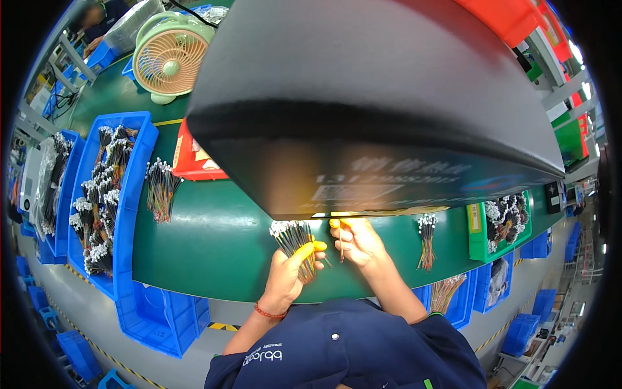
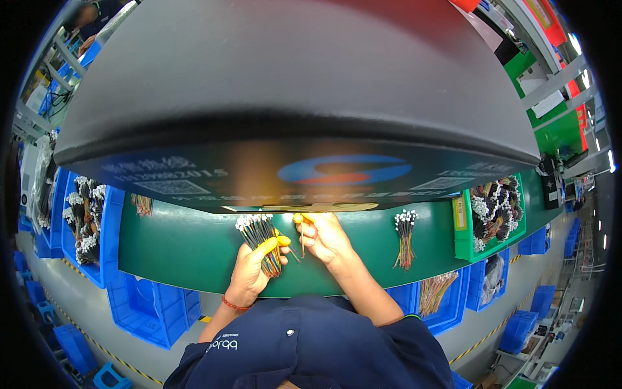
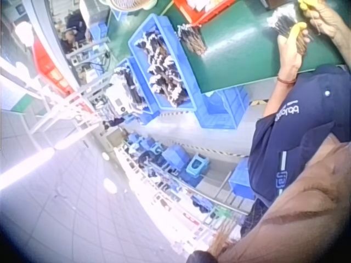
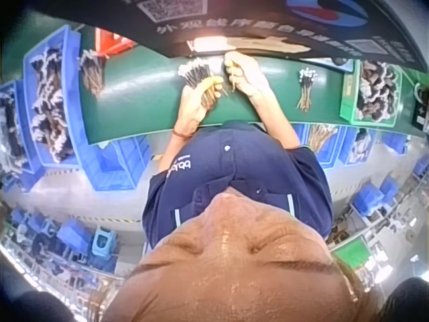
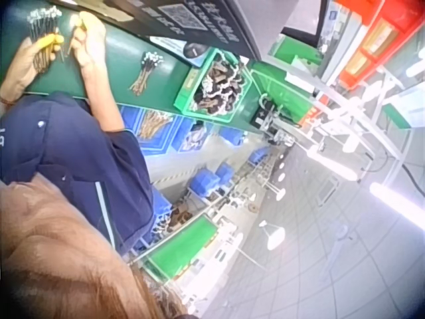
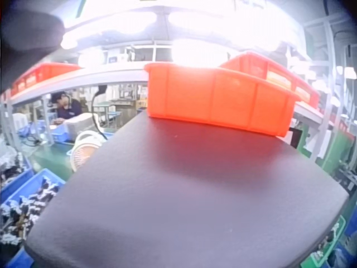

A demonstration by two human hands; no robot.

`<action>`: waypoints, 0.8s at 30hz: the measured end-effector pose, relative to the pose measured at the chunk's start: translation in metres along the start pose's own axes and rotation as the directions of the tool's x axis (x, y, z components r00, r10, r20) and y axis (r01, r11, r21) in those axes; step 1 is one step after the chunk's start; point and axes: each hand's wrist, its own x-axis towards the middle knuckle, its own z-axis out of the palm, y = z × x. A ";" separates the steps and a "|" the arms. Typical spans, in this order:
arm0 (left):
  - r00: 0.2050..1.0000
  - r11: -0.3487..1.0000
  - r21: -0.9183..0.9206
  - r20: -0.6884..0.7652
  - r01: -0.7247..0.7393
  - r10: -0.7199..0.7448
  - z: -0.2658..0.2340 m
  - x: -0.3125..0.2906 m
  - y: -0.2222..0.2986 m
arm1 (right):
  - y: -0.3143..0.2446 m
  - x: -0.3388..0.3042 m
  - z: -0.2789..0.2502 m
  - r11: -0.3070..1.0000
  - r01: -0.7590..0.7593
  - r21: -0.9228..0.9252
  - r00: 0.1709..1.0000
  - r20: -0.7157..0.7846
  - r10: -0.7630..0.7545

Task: The recorder is assembling and bundling electronic wires at a factory workstation.

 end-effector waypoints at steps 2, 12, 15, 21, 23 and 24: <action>1.000 1.000 -0.005 -0.005 -0.010 0.010 -0.004 0.001 -0.001 | 0.000 0.001 0.002 1.000 -0.010 -0.001 1.000 -0.002 0.010; 1.000 0.999 -0.043 -0.022 -0.020 0.019 0.002 0.002 -0.003 | 0.008 -0.012 0.017 0.838 0.194 -0.510 0.981 0.119 -0.154; 1.000 0.997 -0.071 -0.015 -0.007 0.006 -0.002 0.003 -0.004 | -0.001 -0.006 0.011 0.965 -0.013 -0.260 1.000 0.017 0.018; 0.999 1.000 -0.022 -0.031 -0.018 0.017 -0.001 0.001 -0.002 | 0.003 0.002 0.005 1.000 -0.019 0.001 1.000 -0.007 0.019; 0.999 1.000 -0.018 -0.038 -0.020 0.019 0.001 0.000 0.000 | 0.003 0.002 0.007 1.000 0.007 0.023 0.999 -0.042 -0.006; 0.999 1.000 -0.014 -0.043 -0.022 0.021 0.002 -0.001 0.001 | 0.003 0.003 0.007 1.000 0.006 0.023 0.999 -0.042 -0.005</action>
